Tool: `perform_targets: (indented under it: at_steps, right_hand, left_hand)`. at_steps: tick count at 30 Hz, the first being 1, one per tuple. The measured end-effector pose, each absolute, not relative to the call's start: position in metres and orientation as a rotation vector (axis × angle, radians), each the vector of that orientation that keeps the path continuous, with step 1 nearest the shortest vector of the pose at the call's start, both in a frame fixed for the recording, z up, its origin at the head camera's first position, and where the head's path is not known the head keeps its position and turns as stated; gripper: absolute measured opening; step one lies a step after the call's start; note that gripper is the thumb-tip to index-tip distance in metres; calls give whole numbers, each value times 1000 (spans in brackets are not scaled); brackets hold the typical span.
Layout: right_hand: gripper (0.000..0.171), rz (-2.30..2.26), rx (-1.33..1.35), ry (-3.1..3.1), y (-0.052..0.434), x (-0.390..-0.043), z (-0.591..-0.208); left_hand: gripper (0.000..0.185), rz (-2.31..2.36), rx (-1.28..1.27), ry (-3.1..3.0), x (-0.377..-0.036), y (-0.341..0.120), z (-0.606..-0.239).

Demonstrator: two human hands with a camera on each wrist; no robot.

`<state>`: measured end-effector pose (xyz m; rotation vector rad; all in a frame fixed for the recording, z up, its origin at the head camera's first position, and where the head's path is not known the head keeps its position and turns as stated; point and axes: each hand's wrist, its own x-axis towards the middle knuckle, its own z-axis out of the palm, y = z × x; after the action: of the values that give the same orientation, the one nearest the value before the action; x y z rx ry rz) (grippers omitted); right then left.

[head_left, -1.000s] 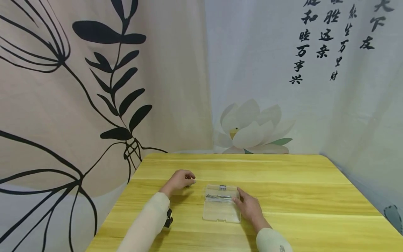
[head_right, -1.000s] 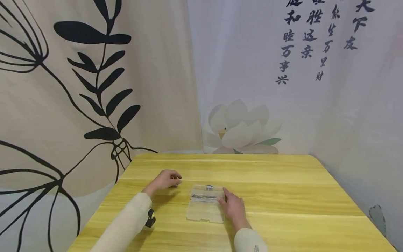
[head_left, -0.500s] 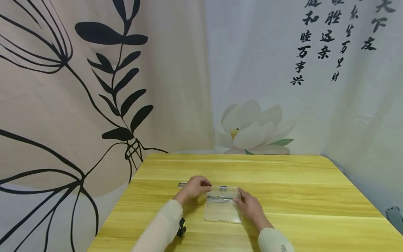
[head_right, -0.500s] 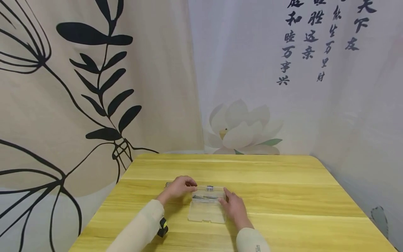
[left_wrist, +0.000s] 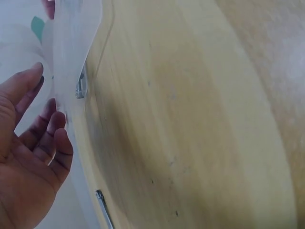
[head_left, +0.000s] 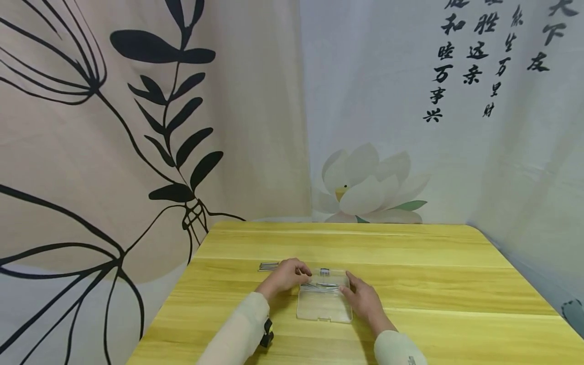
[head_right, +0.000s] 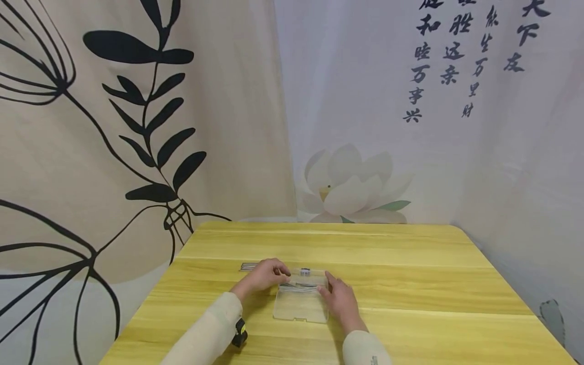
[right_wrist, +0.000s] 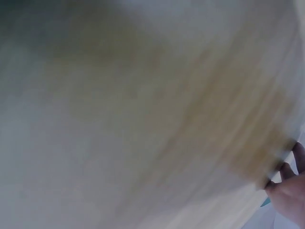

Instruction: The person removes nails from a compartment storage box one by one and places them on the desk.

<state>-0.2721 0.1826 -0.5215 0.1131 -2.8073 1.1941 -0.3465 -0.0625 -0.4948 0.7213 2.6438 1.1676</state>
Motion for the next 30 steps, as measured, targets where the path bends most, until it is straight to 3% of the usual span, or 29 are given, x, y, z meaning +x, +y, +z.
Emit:
perform_targets:
  at_steps: [30]
  right_hand:
    - [55,1261,91,-2789,181,-269,-520]
  left_hand:
    - [7,983,742,2671,-349,-47,-496]
